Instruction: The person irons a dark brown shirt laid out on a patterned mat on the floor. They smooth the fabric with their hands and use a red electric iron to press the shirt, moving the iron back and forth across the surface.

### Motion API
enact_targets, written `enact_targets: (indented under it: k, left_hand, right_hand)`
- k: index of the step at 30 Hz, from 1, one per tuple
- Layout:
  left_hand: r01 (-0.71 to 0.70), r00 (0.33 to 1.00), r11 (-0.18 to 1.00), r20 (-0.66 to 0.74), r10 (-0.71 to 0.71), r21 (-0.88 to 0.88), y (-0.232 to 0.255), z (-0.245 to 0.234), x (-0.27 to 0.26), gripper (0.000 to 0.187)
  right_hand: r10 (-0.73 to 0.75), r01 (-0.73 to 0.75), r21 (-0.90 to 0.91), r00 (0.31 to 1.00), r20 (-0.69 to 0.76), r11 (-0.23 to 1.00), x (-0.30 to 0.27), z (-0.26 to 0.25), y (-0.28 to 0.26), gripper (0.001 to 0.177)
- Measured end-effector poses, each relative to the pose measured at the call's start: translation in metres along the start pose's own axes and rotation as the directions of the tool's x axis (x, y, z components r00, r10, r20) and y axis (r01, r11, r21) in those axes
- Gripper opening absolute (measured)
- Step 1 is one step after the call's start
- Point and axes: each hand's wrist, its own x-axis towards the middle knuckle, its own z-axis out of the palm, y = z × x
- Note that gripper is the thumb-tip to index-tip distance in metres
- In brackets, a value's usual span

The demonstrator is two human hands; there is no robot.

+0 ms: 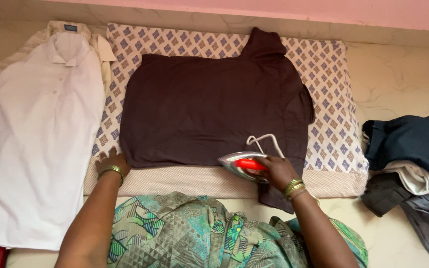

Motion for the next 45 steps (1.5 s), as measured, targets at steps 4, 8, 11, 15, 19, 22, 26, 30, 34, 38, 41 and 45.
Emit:
enact_targets:
  k: [4, 8, 11, 15, 19, 22, 26, 30, 34, 38, 41, 45]
  left_hand:
    - [-0.036, 0.966, 0.983, -0.245, 0.08, 0.179, 0.044, -0.033, -0.051, 0.057]
    - [-0.254, 0.883, 0.899, -0.295, 0.366, 0.356, 0.094, -0.043, -0.089, 0.051]
    - [-0.435, 0.85, 0.839, -0.157, 0.503, 0.328, 0.146, -0.034, -0.118, 0.047]
    - [-0.73, 0.657, 0.66, -0.086, 0.749, 0.179, 0.217, 0.014, -0.155, 0.042]
    - [-0.913, 0.331, 0.334, -0.055, 0.942, 0.235, 0.286, 0.082, -0.191, 0.048]
    - [-0.951, 0.149, 0.192, -0.189, 0.971, 0.241, 0.321, 0.12, -0.212, 0.041]
    - [-0.893, 0.19, 0.209, -0.087, 0.978, 0.398, 0.325, 0.142, -0.217, 0.032]
    - [-0.878, 0.243, 0.234, -0.032, 0.969, 0.418, 0.317, 0.141, -0.211, 0.032]
    - [-0.864, 0.251, 0.254, -0.066, 0.966, 0.435, 0.32, 0.144, -0.21, 0.035]
    - [-0.869, 0.267, 0.28, -0.09, 0.96, 0.408, 0.319, 0.149, -0.21, 0.032]
    - [-0.863, 0.273, 0.287, -0.092, 0.957, 0.415, 0.322, 0.151, -0.21, 0.032]
    - [-0.873, 0.291, 0.302, -0.089, 0.953, 0.383, 0.324, 0.152, -0.217, 0.027]
  right_hand:
    - [0.041, -0.023, 0.076, 0.968, -0.248, 0.997, -0.031, -0.014, 0.038, 0.046]
    - [0.238, -0.251, -0.034, 0.948, -0.211, 0.967, -0.054, -0.02, 0.078, 0.048]
    - [0.354, -0.366, -0.052, 0.922, -0.158, 0.929, -0.06, -0.009, 0.1, 0.048]
    - [0.395, -0.397, 0.011, 0.91, -0.122, 0.918, -0.054, 0.012, 0.117, 0.04]
    - [0.332, -0.33, 0.046, 0.917, -0.222, 0.943, -0.048, 0.025, 0.122, 0.043]
    - [0.356, -0.339, 0.11, 0.893, -0.274, 0.935, -0.045, 0.016, 0.123, 0.046]
    - [0.434, -0.391, 0.189, 0.813, -0.388, 0.901, -0.061, -0.001, 0.146, 0.046]
    - [0.439, -0.34, 0.278, 0.679, -0.588, 0.898, -0.098, -0.006, 0.2, 0.045]
    - [0.548, -0.562, 0.232, 0.496, -0.674, 0.794, -0.154, -0.012, 0.246, 0.047]
    - [0.541, -0.771, 0.13, 0.306, -0.784, 0.624, -0.2, -0.02, 0.251, 0.047]
    - [0.446, -0.68, 0.113, 0.337, -0.829, 0.724, -0.202, -0.029, 0.244, 0.043]
    - [0.436, -0.352, 0.268, 0.6, -0.671, 0.897, -0.161, -0.041, 0.201, 0.051]
